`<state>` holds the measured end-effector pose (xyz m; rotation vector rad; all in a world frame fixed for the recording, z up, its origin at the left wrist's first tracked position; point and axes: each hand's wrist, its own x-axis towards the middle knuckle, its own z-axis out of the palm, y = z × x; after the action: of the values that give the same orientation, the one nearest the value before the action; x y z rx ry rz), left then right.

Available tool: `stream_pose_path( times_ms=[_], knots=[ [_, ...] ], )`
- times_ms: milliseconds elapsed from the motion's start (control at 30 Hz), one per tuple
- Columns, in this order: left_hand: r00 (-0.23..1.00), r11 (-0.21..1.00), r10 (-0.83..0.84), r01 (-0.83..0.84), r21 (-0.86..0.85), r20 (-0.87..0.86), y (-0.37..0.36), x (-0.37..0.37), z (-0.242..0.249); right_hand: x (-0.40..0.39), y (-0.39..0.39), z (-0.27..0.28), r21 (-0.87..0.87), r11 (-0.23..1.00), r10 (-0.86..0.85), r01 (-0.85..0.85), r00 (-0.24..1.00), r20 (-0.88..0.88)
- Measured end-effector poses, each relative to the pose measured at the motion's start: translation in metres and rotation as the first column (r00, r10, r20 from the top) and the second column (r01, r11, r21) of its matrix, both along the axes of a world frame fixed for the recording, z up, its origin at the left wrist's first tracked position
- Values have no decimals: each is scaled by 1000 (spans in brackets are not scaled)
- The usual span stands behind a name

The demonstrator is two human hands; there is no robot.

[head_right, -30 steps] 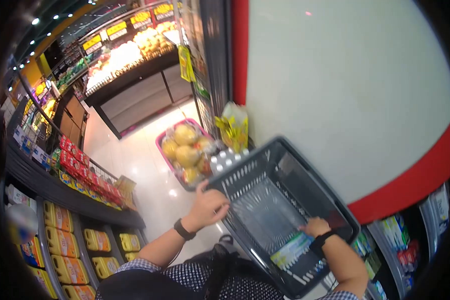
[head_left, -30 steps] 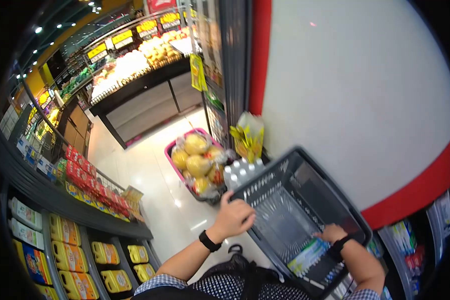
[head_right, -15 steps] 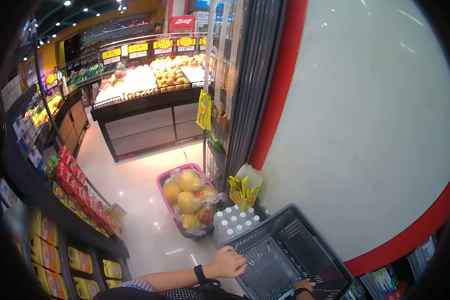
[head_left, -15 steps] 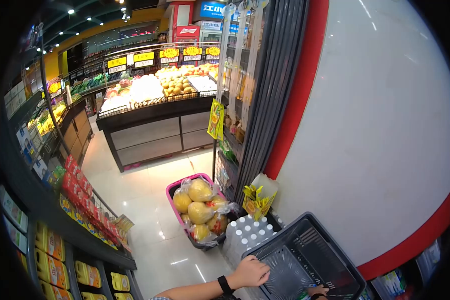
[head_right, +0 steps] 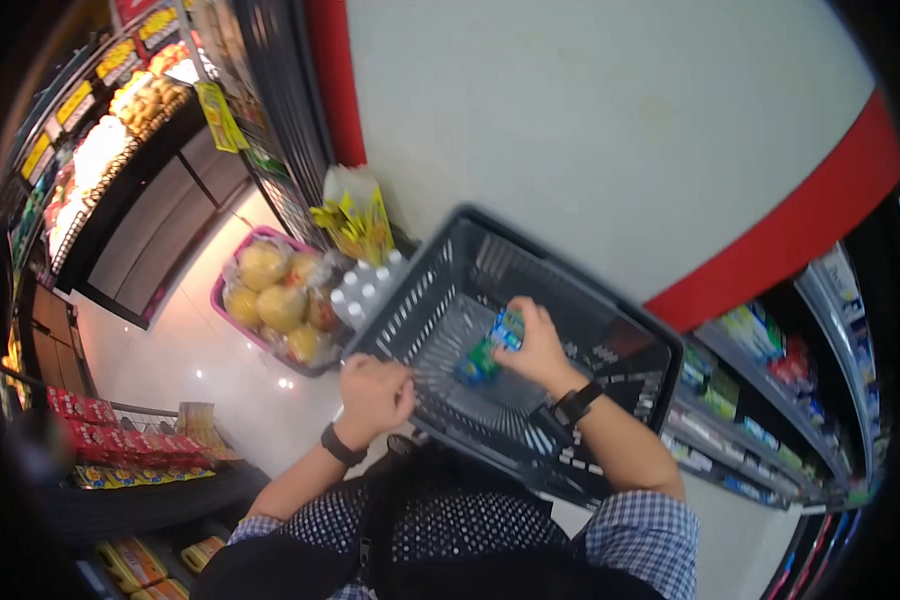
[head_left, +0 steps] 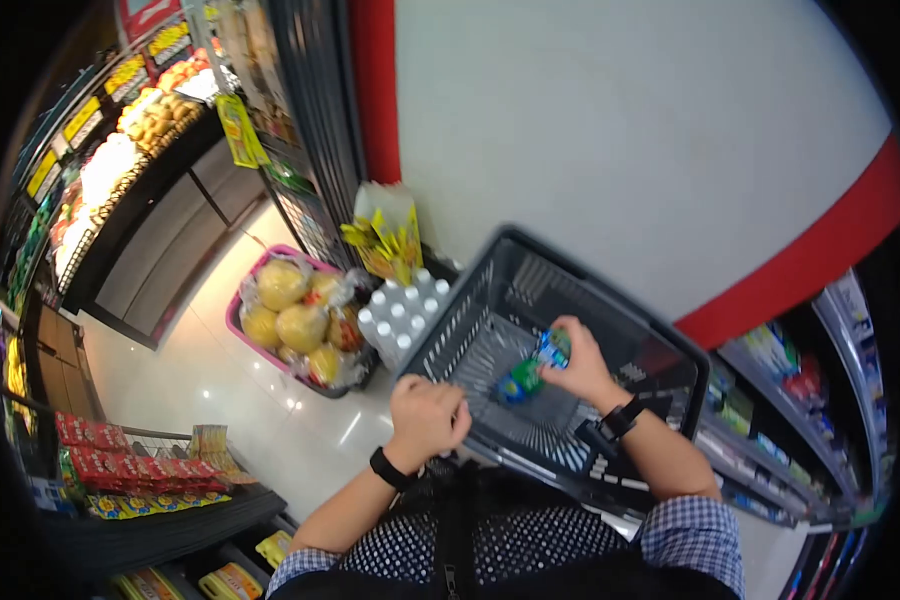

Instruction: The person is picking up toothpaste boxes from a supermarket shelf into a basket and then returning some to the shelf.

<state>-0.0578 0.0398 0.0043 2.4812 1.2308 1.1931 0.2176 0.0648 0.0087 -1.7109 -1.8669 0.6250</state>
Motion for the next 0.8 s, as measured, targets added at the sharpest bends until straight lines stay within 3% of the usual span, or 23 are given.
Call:
stream_pose_path(
  times_ms=[67, 133, 200, 267, 333, 400, 467, 500, 533, 633, 667, 733, 800],
  knots=[
    [1000, 1000, -7, 7, -20, -12, 0, 0, -1, 16, -12, -10, 115, 993, 12, -3, 997, -78],
    [1000, 999, -14, 13, -44, -15, 2, 1, -2, 31, -24, -37, 67, 998, 10, -1, 991, -133],
    [1000, 1000, -5, 5, 21, 0, 4, 2, -2, 43, -38, -69, 134, 990, 54, -33, 985, -161],
    [1000, 1000, -2, 2, -9, -12, 3, 1, -2, 58, -53, -86, 92, 995, 37, -30, 996, -77],
    [1000, 1000, -3, 3, 24, -23, 4, 1, -3, 72, -63, -99, -51, 995, -98, 90, 976, -194],
    [999, 1000, -16, 16, 10, -38, 3, 2, -2, 85, -69, -105, -75, 996, -69, 54, 974, -217],
    [999, 1000, -9, 9, 13, -43, 4, 5, 1, 95, -73, -109, -173, 976, 166, -130, 963, 211],
    [999, 1000, -15, 16, 10, -49, 4, 5, 1, 95, -75, -116, -218, 964, 222, -156, 920, 324],
    [999, 1000, -13, 13, 8, -49, 5, 5, 0, 94, -78, -122, -220, 964, 217, -151, 923, 318],
    [999, 1000, -12, 11, -8, -52, 3, 4, 2, 71, -76, -117, -437, 897, 152, 74, 874, 461],
    [999, 1000, -8, 7, -14, -49, 3, 4, 2, 67, -74, -119, -444, 893, 153, 76, 876, 458],
    [999, 1000, -11, 11, -7, -37, 4, 4, 1, 60, -71, -123, -274, 961, 183, -45, 847, 500],
    [999, 1000, -5, 5, -11, -41, 5, 4, 2, 57, -66, -116, -342, 939, 210, -26, 833, 512]
  ],
)
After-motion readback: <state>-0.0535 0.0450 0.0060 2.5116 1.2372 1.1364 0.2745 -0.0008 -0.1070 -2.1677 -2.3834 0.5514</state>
